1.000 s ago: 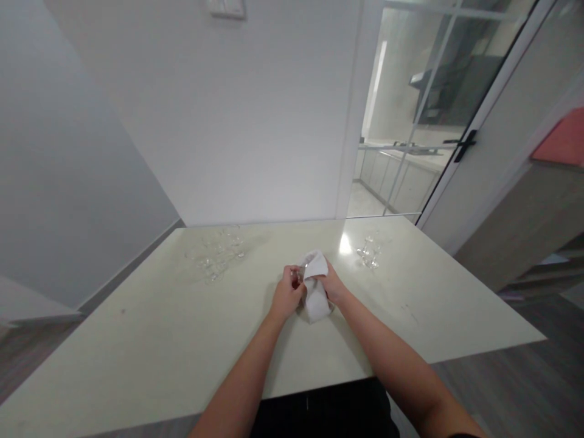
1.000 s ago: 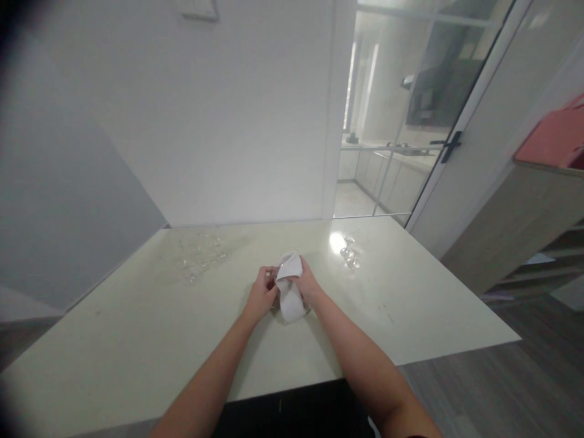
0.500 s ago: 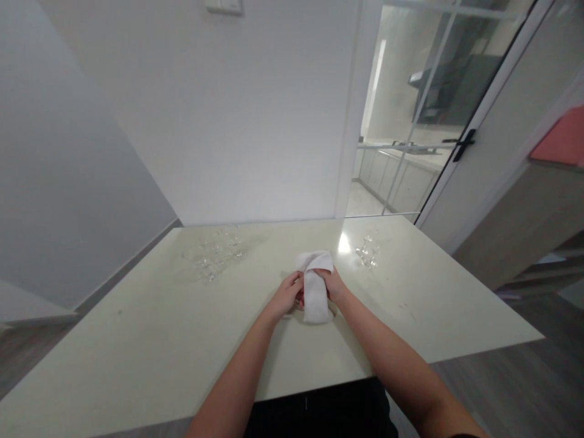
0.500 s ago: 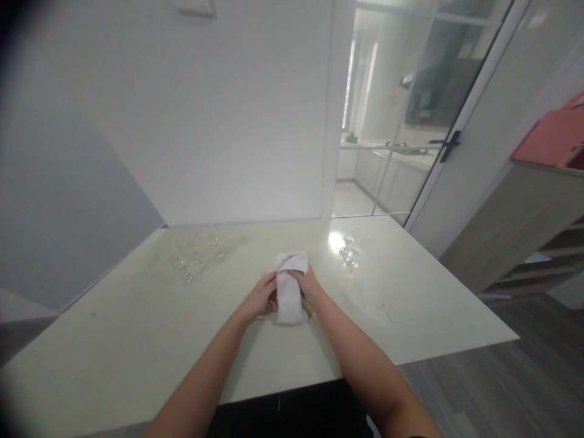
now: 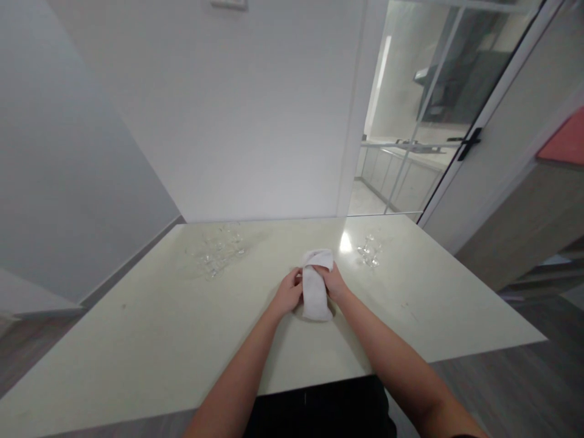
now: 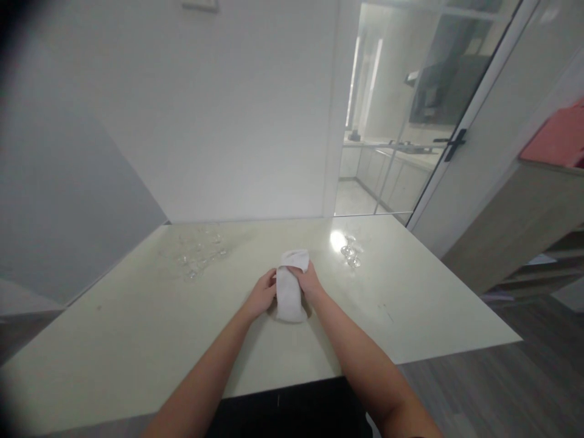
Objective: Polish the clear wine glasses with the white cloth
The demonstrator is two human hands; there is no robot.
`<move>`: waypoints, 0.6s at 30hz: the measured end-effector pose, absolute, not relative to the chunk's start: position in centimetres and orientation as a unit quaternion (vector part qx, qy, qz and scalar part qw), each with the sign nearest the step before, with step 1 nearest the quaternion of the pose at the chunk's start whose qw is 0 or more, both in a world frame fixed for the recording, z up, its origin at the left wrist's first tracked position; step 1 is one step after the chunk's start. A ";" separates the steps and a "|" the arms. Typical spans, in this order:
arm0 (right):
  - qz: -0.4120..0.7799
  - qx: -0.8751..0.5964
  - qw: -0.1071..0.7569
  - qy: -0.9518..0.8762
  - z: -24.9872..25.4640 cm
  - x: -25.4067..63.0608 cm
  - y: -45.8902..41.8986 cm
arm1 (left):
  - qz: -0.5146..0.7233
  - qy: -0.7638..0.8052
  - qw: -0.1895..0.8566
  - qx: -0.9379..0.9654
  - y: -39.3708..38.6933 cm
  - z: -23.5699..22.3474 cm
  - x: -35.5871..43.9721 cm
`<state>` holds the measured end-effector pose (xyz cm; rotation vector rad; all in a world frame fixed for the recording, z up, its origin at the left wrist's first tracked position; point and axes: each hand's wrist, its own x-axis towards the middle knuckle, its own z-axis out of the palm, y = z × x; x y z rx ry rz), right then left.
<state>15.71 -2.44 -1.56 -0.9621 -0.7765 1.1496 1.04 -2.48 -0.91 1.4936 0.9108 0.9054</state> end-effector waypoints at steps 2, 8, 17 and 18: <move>0.527 -0.416 0.655 -0.348 -1.5 15.7 -2.4 | 0.365 0.389 0.584 0.612 -2.3 -0.8 1.0; 0.473 -0.430 0.710 -0.296 -1.3 15.9 -2.1 | 0.424 0.396 0.455 0.675 -2.8 -0.6 1.1; 0.526 -0.431 0.677 -0.281 -0.9 16.1 -2.2 | 0.453 0.426 0.583 0.523 -2.1 -0.2 0.9; 0.509 -0.434 0.691 -0.273 -0.9 16.1 -2.1 | 0.477 0.432 0.528 0.555 -2.2 -0.3 0.9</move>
